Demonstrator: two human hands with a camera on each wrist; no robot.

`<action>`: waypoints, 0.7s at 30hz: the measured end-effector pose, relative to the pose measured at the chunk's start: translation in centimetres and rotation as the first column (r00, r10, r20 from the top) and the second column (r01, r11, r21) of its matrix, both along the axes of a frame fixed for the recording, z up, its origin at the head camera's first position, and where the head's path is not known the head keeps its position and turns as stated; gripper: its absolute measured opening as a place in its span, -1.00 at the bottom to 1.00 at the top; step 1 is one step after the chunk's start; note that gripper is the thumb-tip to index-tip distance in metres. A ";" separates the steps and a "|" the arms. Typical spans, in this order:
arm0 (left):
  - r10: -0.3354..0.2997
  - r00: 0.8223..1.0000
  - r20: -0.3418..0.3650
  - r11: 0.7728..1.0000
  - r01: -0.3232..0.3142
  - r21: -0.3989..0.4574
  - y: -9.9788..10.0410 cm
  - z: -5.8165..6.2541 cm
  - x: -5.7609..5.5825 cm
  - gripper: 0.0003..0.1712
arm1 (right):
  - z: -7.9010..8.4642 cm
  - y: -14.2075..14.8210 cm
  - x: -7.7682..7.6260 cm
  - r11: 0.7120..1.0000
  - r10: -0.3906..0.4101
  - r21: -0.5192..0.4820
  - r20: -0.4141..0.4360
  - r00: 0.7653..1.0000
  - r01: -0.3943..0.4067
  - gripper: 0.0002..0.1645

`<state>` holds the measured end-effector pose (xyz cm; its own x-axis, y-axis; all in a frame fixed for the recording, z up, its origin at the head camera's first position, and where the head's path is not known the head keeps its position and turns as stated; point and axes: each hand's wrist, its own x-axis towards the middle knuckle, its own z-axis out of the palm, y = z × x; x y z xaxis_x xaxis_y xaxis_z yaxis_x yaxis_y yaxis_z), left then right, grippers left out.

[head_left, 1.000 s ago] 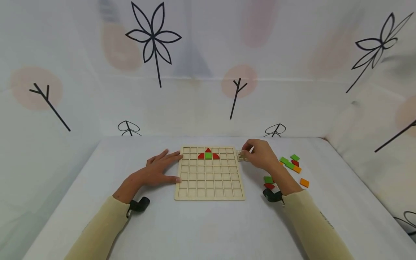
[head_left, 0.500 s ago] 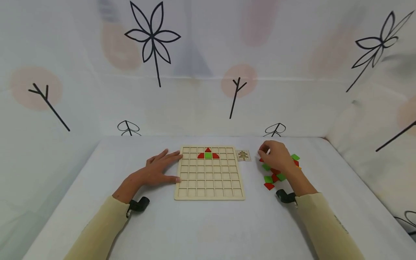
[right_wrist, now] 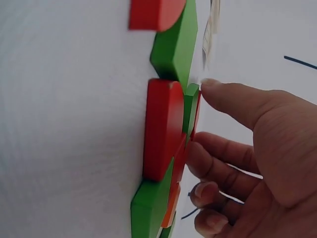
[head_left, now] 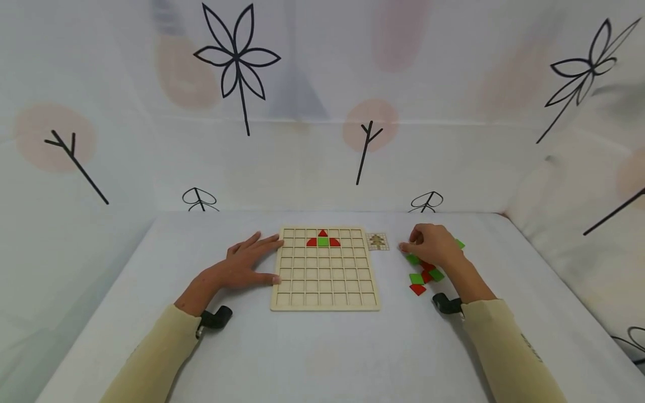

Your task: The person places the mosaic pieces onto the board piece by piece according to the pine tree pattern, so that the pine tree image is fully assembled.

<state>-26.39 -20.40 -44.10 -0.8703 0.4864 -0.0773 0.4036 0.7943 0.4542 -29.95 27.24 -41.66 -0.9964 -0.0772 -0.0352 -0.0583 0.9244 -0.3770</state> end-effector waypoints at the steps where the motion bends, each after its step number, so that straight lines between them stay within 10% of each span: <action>1: 0.001 1.000 0.000 1.000 -0.001 -0.003 0.0 0.0 0.0 0.11 | 0.0 0.0 0.0 1.000 0.009 -0.002 -0.003 1.000 -0.009 -0.53; 21: -0.011 1.000 0.000 1.000 0.011 0.018 -0.1 0.2 0.1 0.12 | 0.4 -0.8 0.2 0.996 0.082 -0.032 0.003 0.997 -0.082 -0.65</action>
<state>-26.32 -20.51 -43.91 -0.8651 0.4969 -0.0681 0.4121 0.7817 0.4682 -29.77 26.41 -41.22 -0.9866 -0.1595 -0.0355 -0.1316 0.9041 -0.4066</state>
